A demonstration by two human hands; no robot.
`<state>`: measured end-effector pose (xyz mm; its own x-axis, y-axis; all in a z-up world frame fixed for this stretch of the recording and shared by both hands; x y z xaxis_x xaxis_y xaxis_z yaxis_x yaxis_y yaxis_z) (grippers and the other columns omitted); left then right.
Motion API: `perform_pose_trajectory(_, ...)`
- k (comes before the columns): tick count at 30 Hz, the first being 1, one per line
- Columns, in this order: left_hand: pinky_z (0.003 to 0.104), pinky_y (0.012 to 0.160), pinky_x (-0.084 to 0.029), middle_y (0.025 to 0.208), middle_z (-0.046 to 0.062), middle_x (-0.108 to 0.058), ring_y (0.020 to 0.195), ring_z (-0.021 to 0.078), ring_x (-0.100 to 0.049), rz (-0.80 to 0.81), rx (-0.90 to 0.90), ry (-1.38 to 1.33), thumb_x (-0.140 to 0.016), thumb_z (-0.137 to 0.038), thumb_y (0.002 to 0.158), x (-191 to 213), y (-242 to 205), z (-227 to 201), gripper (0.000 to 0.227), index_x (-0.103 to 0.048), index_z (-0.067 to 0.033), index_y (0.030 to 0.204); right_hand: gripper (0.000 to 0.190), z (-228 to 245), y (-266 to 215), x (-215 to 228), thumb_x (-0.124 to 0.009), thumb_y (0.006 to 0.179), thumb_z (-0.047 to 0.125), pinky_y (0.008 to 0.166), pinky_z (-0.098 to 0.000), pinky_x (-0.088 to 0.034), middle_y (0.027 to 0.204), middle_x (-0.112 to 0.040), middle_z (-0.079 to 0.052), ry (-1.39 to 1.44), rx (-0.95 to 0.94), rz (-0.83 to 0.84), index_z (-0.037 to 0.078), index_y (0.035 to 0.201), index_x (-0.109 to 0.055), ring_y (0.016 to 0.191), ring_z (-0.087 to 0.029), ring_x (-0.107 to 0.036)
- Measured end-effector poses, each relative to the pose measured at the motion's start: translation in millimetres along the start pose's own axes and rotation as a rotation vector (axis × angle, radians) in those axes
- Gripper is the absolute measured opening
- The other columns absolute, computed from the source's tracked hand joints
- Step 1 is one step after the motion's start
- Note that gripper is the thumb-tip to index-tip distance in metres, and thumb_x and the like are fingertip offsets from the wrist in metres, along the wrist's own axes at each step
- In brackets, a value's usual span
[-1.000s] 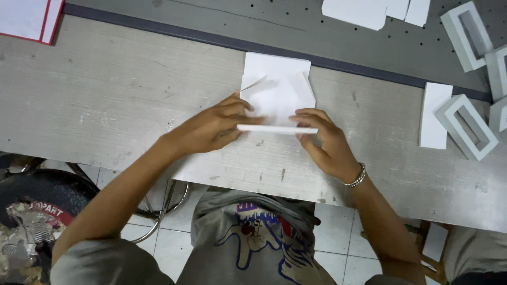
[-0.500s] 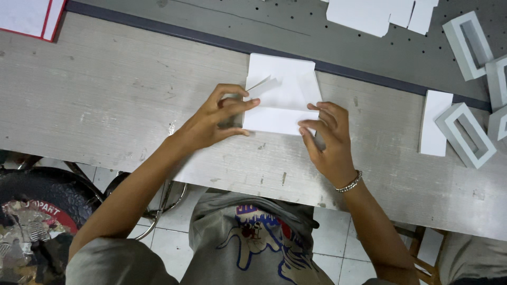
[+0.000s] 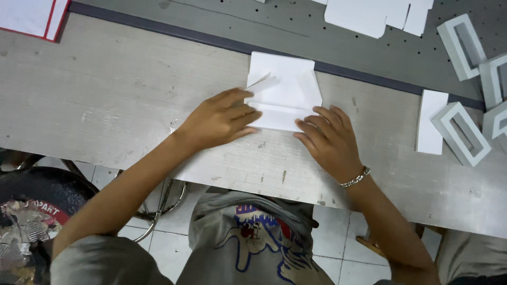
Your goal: The person assembles white cardboard boxes by hand on a workbench. They fold the flaps of flat-packed cardboard pieces into rectangular shapes, tuck the tabs into slots to secure the structure, and place the finished boxes into a stack.
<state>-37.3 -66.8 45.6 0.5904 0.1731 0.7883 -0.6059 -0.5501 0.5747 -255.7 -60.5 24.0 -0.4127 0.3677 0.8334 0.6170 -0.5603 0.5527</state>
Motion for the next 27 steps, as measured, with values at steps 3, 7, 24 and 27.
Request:
perform_pose_trajectory(3,0.04,0.103,-0.055,0.092,0.007,-0.074,0.101,0.024,-0.071,0.08,-0.078,0.173,-0.071,-0.036,0.096,-14.3,1.3,-5.9,0.029,-0.077,-0.008,0.102,0.024,-2.2,3.5,-2.6,-0.082,0.09,0.03,0.109,-0.0487,-0.045,0.097,-0.07,0.003,-0.063,0.059,0.078,0.019,0.11,-0.077,0.115,-0.024,-0.067)
perform_pose_trajectory(7,0.039,0.105,-0.052,0.107,0.003,-0.072,0.099,0.0196,-0.068,0.185,-0.101,0.322,-0.064,-0.029,0.1,-25.3,-0.5,-13.6,0.026,-0.072,-0.0126,0.119,0.025,0.8,5.4,-4.2,-0.075,0.095,0.033,0.109,-0.0473,-0.044,0.099,-0.069,0.001,-0.091,0.127,0.103,0.018,0.115,-0.076,0.109,-0.022,-0.067)
perform_pose_trajectory(24,0.06,0.123,-0.015,0.168,0.019,-0.021,0.153,0.0464,-0.009,0.166,0.373,-0.773,-0.037,-0.004,0.096,-9.2,-30.7,-11.5,0.059,-0.04,-0.0072,0.155,0.053,-6.8,-21.3,7.9,-0.058,0.085,-0.009,0.12,-0.0498,-0.034,0.149,-0.05,-0.016,0.844,-0.368,0.201,0.002,0.137,-0.056,0.152,-0.044,-0.023)
perform_pose_trajectory(27,0.06,0.12,-0.023,0.156,0.014,-0.041,0.148,0.0464,-0.024,0.157,0.245,-0.481,-0.05,-0.007,0.094,2.3,-21.8,-9.2,0.052,-0.055,-0.0096,0.145,0.045,-3.6,-18.0,2.3,-0.073,0.087,0.008,0.12,-0.0522,-0.034,0.144,-0.057,-0.011,0.546,-0.139,0.198,0.01,0.131,-0.066,0.149,-0.042,-0.032)
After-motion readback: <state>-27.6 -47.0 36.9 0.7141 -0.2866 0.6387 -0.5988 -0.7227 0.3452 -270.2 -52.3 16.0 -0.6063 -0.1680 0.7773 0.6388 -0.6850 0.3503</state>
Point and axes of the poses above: each hand's wrist, its own y-axis towards the middle knuckle, its own x-axis out of the back of the hand, z = x × y, the point moved 7 cm from there along y, towards the middle knuckle
